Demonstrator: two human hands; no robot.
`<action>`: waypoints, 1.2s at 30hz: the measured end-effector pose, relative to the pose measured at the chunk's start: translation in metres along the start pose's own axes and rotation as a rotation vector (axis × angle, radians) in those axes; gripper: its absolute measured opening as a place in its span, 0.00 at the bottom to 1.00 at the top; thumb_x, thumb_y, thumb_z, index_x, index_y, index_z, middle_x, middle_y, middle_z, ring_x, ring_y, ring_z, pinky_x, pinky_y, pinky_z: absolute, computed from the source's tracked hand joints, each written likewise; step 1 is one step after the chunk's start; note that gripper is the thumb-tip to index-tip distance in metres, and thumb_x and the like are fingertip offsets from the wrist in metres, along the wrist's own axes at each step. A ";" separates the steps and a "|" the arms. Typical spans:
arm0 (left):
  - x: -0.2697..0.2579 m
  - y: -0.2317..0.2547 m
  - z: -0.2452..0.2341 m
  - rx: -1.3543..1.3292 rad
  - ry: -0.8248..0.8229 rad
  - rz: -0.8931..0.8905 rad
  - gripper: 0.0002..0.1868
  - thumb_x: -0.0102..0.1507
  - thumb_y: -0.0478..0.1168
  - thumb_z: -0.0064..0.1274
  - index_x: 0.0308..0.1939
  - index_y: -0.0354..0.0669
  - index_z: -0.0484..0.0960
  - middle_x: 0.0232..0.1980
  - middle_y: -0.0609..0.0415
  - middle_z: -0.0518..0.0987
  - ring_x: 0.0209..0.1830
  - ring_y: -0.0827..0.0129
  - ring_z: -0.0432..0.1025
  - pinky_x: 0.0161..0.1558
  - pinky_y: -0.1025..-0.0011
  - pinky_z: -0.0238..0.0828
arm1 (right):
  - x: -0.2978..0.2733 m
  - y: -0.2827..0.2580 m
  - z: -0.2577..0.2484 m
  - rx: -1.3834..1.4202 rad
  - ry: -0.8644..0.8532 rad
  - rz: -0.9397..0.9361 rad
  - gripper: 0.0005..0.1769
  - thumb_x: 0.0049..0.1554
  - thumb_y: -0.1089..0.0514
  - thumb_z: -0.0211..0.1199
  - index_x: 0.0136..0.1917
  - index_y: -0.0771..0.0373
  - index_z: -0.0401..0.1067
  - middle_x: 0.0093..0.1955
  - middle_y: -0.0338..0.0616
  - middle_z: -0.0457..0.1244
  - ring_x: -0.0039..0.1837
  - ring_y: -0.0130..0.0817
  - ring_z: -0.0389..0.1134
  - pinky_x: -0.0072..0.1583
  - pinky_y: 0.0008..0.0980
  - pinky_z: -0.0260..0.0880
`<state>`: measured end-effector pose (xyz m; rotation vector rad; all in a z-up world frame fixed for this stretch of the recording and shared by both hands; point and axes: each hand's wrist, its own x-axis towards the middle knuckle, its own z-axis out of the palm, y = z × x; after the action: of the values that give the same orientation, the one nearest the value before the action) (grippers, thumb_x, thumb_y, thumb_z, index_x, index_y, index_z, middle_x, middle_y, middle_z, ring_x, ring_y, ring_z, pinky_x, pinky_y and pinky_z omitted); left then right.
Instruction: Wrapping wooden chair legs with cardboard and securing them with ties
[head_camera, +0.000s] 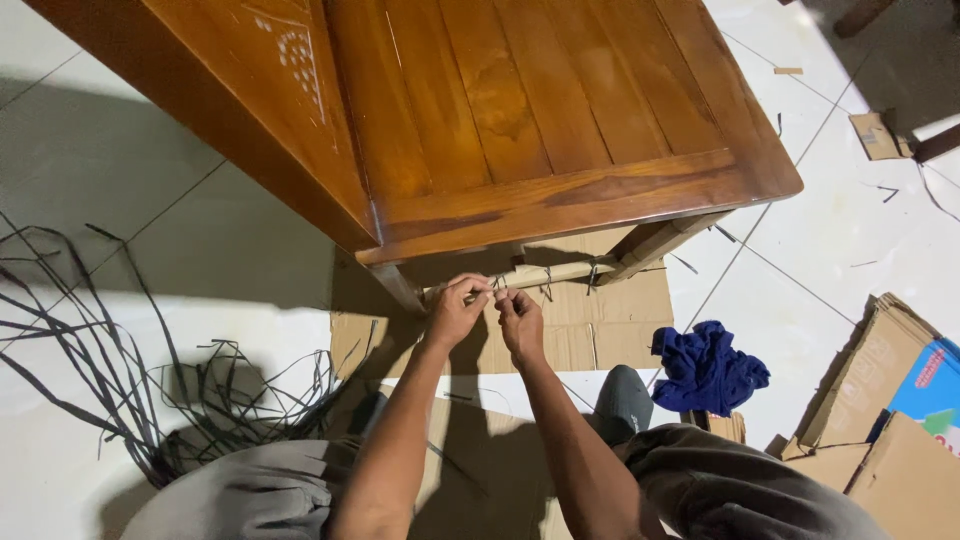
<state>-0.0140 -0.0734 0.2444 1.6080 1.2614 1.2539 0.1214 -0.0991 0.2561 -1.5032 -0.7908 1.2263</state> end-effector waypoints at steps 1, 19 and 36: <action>0.001 0.003 -0.003 0.000 -0.001 -0.001 0.04 0.58 0.32 0.62 0.35 0.45 0.87 0.42 0.49 0.85 0.50 0.51 0.79 0.54 0.57 0.75 | 0.000 0.001 0.000 0.000 0.000 0.001 0.07 0.60 0.56 0.64 0.41 0.59 0.74 0.32 0.36 0.60 0.32 0.23 0.58 0.36 0.23 0.59; 0.009 -0.002 0.012 0.355 0.020 -0.073 0.09 0.68 0.42 0.51 0.44 0.41 0.83 0.39 0.40 0.83 0.45 0.44 0.78 0.51 0.50 0.73 | 0.000 0.007 -0.006 -0.228 0.049 0.001 0.05 0.59 0.55 0.68 0.43 0.57 0.76 0.34 0.37 0.67 0.39 0.26 0.64 0.45 0.28 0.67; 0.019 0.001 0.026 0.502 0.106 -0.348 0.10 0.69 0.46 0.47 0.43 0.48 0.81 0.36 0.42 0.81 0.43 0.43 0.78 0.47 0.48 0.74 | 0.012 0.028 -0.014 -0.401 0.037 0.038 0.04 0.62 0.53 0.64 0.45 0.52 0.77 0.33 0.41 0.68 0.40 0.34 0.68 0.49 0.36 0.70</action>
<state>0.0128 -0.0548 0.2436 1.5674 1.9414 0.8533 0.1347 -0.1005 0.2255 -1.8644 -1.0304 1.1061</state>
